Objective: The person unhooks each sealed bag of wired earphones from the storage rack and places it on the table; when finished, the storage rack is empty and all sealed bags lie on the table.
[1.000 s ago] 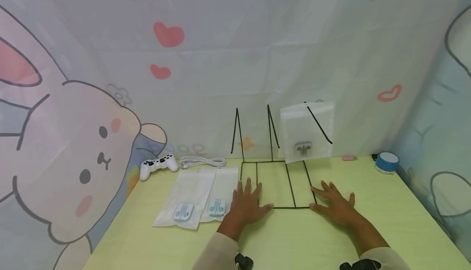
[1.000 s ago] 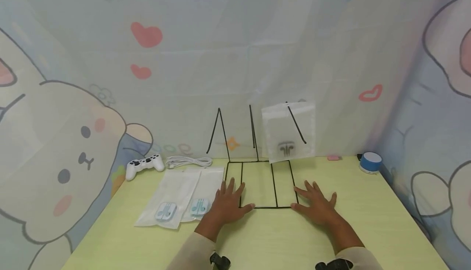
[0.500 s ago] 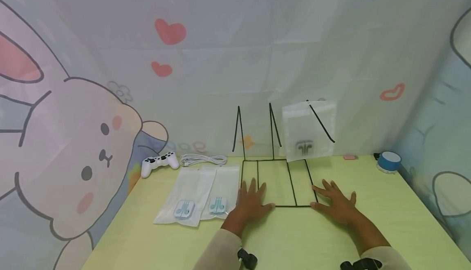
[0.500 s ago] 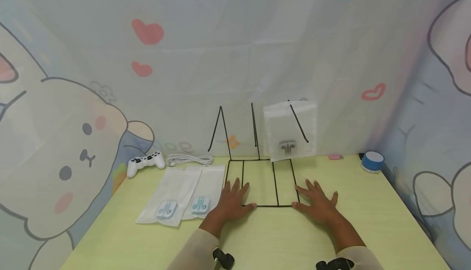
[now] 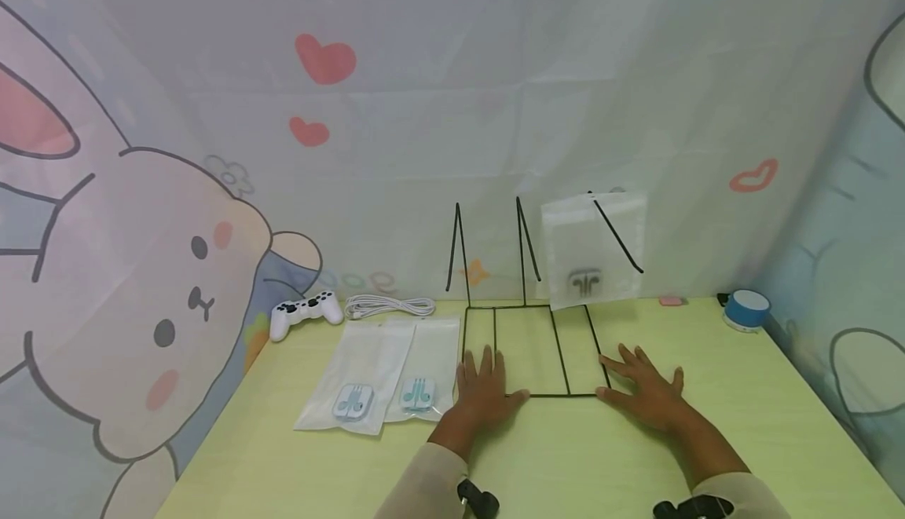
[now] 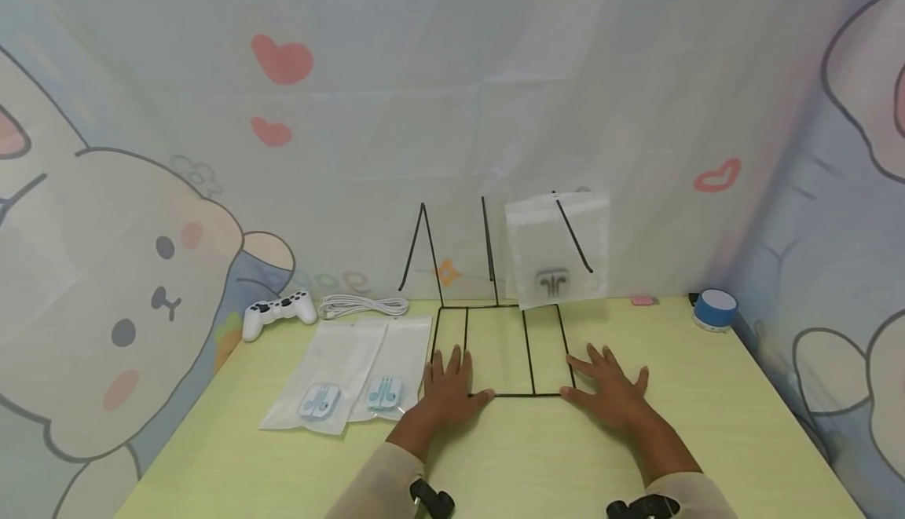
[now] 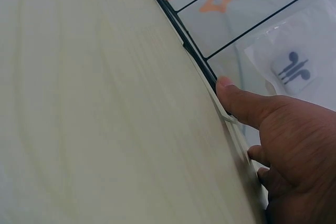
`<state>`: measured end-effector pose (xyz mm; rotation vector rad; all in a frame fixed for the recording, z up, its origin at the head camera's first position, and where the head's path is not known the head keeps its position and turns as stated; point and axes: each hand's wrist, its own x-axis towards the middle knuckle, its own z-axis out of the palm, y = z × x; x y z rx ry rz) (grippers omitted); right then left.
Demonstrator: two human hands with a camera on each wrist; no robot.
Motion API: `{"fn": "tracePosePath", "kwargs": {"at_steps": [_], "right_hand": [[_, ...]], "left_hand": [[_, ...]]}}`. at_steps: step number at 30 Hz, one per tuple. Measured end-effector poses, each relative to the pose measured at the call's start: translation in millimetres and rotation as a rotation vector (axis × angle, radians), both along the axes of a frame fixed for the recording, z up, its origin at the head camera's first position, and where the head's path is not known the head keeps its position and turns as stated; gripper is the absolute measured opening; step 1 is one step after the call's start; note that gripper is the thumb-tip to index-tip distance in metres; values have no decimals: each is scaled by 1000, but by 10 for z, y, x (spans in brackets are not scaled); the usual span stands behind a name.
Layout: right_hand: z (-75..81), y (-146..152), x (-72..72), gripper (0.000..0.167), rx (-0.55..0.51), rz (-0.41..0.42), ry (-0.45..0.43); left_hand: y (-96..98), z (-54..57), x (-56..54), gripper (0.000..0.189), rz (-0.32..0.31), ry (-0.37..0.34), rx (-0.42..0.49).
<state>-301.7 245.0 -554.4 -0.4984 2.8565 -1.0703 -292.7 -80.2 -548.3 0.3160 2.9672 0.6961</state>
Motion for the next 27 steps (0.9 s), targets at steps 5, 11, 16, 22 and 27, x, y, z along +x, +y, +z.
{"fn": "tracePosePath", "kwargs": {"at_steps": [5,11,16,22,27], "right_hand": [[16,-12,12,73,-12,-1,-8],[19,-11,-3,74,-1,-2,-9],[36,37,-23,75,5,-5,-29],[161,65,-59,74,-79,4,-81],[301,60,-122,70,-170,59,-71]], "left_hand": [[3,20,5,93,15,14,2],[5,-9,-23,91,30,21,-19],[19,-43,-37,93,27,12,-48],[16,-60,-41,93,23,16,-50],[16,-36,-33,93,27,25,-69]]}}
